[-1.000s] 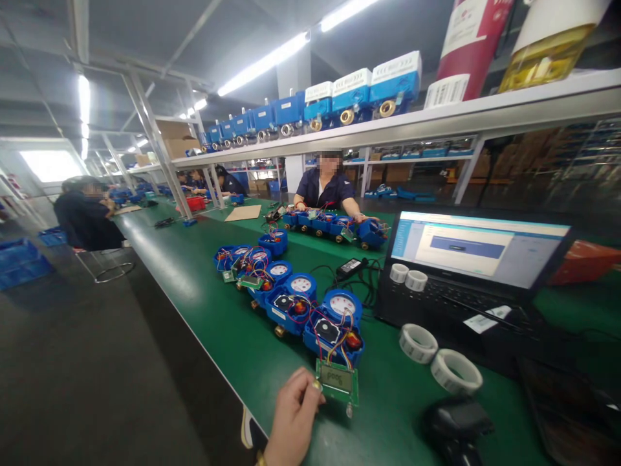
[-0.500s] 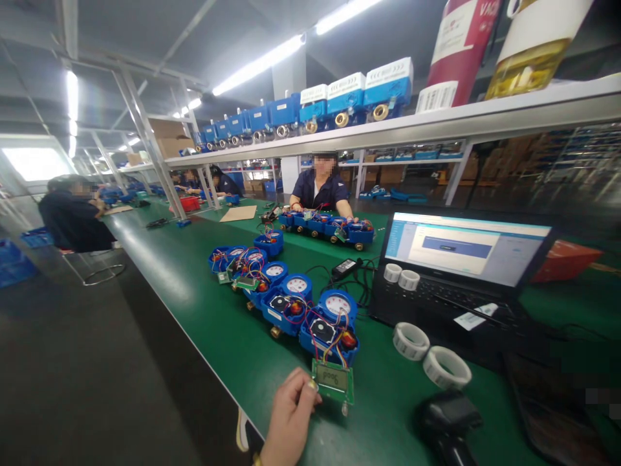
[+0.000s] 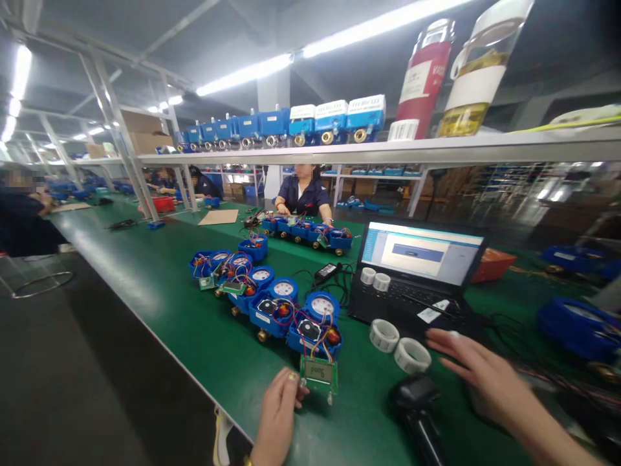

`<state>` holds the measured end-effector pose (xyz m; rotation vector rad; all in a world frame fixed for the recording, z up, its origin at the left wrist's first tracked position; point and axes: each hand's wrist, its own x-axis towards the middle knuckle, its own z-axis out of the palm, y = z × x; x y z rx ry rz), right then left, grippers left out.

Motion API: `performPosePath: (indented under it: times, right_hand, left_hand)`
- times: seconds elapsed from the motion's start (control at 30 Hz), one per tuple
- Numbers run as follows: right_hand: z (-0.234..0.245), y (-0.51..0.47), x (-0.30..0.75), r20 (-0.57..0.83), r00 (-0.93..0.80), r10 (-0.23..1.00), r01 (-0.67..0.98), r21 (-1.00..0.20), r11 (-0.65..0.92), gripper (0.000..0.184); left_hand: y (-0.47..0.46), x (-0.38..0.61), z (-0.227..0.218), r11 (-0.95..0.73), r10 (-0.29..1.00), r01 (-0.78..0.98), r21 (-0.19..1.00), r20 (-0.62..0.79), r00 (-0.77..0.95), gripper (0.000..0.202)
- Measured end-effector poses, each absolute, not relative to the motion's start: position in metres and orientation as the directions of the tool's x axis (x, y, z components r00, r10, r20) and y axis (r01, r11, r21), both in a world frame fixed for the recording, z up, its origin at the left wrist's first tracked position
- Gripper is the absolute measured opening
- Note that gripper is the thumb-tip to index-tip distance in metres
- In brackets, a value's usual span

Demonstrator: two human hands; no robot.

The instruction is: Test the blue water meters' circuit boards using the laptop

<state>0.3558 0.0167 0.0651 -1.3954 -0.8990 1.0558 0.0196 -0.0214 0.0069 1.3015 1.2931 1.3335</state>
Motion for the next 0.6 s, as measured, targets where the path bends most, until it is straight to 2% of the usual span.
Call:
performPosePath:
  times: [0.07,0.13,0.27,0.47,0.6]
  right_hand:
    - [0.072,0.031,0.31,-0.261,0.041,0.964,-0.109,-0.961,-0.256,0.05]
    - [0.074,0.047,0.264,-0.394,-0.021,0.919,-0.13,-0.91,-0.393,0.041]
    - [0.065,0.072,0.202,-0.532,-0.086,0.843,-0.13,-0.833,-0.538,0.036]
    - [0.051,0.075,0.176,-0.637,-0.173,0.751,-0.217,-0.719,-0.66,0.044]
    - [0.052,0.067,0.166,-0.596,-0.259,0.76,-0.387,-0.657,-0.647,0.047]
  left_hand:
    - [-0.021,0.018,0.008,-0.1,0.987,0.085,0.991,0.11,-0.114,0.057]
    - [-0.019,0.017,0.008,-0.105,0.985,0.089,0.99,0.116,-0.125,0.06]
    - [-0.017,0.013,0.004,-0.121,0.984,0.089,0.989,0.131,-0.12,0.061]
    - [-0.015,0.011,0.002,-0.138,0.985,0.072,0.988,0.144,-0.092,0.06]
    - [-0.015,0.01,0.006,-0.135,0.985,0.083,0.987,0.143,-0.094,0.062]
